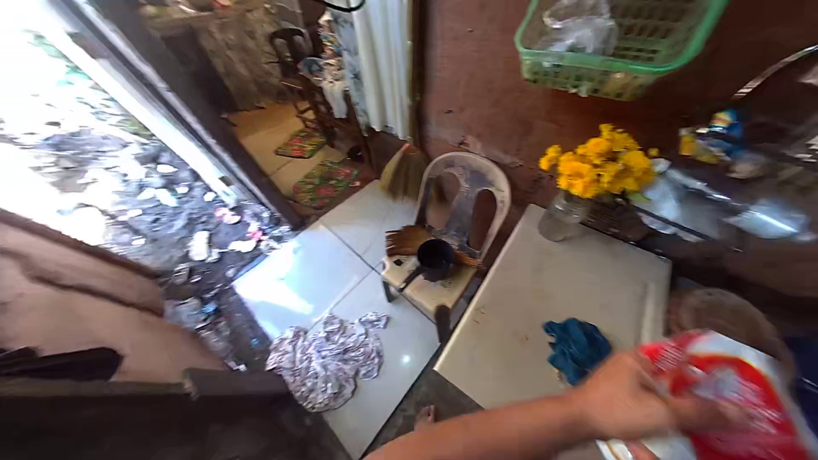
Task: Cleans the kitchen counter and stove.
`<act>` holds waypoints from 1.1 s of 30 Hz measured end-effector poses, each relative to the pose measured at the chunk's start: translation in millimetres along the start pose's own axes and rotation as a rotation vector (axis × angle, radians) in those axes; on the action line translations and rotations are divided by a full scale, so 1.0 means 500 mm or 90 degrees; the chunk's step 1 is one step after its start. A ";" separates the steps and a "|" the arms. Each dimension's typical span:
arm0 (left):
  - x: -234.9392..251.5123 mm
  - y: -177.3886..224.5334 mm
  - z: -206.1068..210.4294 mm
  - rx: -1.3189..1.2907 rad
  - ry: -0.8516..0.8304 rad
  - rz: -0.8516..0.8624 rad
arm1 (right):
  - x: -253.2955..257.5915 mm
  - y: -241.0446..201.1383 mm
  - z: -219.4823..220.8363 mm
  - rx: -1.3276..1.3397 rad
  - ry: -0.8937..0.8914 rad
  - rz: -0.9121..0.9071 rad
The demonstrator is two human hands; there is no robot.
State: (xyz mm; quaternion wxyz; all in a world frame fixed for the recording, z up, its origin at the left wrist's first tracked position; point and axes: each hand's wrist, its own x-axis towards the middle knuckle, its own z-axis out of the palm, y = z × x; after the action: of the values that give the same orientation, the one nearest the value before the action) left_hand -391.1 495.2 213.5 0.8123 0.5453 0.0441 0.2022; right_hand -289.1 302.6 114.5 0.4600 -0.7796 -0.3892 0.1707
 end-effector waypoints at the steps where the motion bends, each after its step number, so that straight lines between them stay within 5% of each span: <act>1: 0.003 -0.015 -0.018 -0.038 0.005 -0.035 | -0.015 0.053 -0.031 0.059 0.018 0.009; 5: 0.055 -0.133 -0.142 0.076 0.099 -0.218 | -0.077 0.074 -0.161 0.086 0.142 0.182; 7: 0.102 -0.205 -0.160 0.214 0.048 -0.306 | -0.106 0.071 -0.224 0.048 0.160 0.238; 11: 0.227 -0.354 -0.097 0.575 -0.127 -0.399 | -0.138 0.116 -0.350 -0.068 0.129 0.307; 16: 0.265 -0.477 -0.028 0.680 0.016 -0.585 | -0.093 0.132 -0.414 -0.263 -0.062 0.447; 24: 0.232 -0.472 -0.073 0.613 0.036 -0.607 | 0.148 0.098 -0.373 -0.683 -0.352 0.517; 29: 0.092 -0.367 -0.131 0.305 0.272 -0.384 | 0.283 0.048 -0.345 -0.819 -0.322 0.421; 33: -0.084 -0.269 -0.205 0.319 0.414 -0.296 | 0.340 0.023 -0.326 -0.924 -0.336 0.344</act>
State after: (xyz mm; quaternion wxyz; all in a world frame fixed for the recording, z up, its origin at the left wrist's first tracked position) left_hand -421.8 524.8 44.4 0.6233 0.6085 0.4649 0.1581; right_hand -73.6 334.0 204.6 -0.3232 -0.8843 -0.2971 0.1592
